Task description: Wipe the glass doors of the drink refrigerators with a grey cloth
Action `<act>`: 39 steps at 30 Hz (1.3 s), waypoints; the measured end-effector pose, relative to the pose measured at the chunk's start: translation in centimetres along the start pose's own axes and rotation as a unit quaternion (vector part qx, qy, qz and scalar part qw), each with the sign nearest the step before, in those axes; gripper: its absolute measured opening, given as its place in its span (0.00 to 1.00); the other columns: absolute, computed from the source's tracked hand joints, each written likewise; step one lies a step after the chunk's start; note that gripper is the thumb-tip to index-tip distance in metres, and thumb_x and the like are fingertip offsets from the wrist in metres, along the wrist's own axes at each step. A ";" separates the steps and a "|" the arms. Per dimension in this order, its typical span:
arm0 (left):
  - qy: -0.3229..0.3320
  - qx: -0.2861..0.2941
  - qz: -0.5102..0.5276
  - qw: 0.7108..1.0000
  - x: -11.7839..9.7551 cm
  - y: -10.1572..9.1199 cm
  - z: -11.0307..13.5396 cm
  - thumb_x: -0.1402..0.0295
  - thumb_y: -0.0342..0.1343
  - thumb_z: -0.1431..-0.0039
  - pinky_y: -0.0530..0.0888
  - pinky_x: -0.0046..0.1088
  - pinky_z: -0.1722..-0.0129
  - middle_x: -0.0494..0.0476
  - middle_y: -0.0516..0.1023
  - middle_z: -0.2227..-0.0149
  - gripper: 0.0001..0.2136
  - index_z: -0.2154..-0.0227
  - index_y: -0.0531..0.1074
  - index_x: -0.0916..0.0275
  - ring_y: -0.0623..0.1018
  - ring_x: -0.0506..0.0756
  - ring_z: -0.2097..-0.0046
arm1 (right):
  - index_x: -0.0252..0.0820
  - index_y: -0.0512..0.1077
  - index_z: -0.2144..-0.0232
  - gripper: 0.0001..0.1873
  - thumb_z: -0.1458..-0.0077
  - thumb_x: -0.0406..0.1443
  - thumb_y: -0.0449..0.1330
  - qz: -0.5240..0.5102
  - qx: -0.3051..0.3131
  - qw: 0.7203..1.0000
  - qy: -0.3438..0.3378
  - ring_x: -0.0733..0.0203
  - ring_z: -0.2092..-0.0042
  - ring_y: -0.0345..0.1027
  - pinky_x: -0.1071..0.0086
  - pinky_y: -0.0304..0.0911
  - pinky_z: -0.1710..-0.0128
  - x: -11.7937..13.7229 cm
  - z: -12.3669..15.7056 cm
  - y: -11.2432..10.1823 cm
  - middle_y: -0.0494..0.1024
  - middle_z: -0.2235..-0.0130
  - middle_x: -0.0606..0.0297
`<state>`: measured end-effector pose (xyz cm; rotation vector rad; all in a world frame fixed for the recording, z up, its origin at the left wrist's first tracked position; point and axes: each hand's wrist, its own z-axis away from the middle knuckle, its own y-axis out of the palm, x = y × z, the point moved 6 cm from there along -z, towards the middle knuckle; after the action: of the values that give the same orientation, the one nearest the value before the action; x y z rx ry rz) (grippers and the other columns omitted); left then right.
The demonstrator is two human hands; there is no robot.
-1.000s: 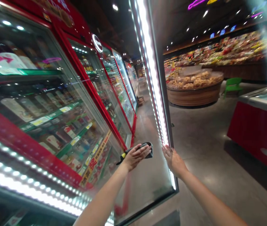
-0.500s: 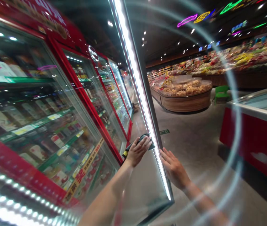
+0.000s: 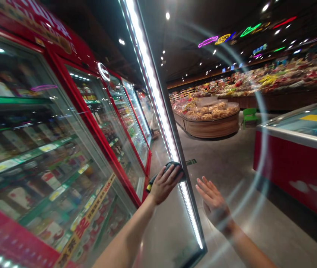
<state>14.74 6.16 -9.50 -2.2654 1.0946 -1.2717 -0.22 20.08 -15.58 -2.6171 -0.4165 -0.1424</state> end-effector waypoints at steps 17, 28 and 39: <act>0.011 -0.070 -0.125 0.990 -6.3 2.6 1.3 0.70 0.50 0.30 0.47 0.43 0.25 0.51 0.53 0.26 0.25 0.32 0.60 0.54 0.49 0.58 0.25 | 0.52 0.53 0.29 0.39 0.38 0.21 0.48 0.008 -0.076 0.996 -0.056 0.49 0.30 0.55 0.46 0.64 0.35 0.2 2.4 1.8 0.67 0.34 0.58; -0.084 -0.102 -0.189 0.973 -7.8 1.4 3.6 0.69 0.50 0.31 0.39 0.47 0.25 0.60 0.57 0.28 0.25 0.33 0.61 0.68 0.45 0.59 0.25 | 0.50 0.65 0.35 0.33 0.39 0.22 0.52 -0.010 -0.178 0.978 -0.112 0.51 0.34 0.64 0.50 0.68 0.40 0.2 2.7 1.1 0.77 0.42 0.59; -0.025 -0.127 -0.223 0.966 -11.7 3.6 6.4 0.67 0.48 0.30 0.49 0.51 0.26 0.71 0.62 0.31 0.25 0.34 0.60 0.71 0.58 0.64 0.28 | 0.50 0.79 0.52 0.22 0.38 0.27 0.51 -0.064 -0.214 0.957 -0.184 0.54 0.51 0.74 0.54 0.70 0.48 0.3 5.1 2.1 0.83 0.56 0.62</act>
<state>14.80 12.03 -21.99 -2.8394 0.7900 -1.2778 0.83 20.79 -20.96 -3.0484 -0.7581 0.2468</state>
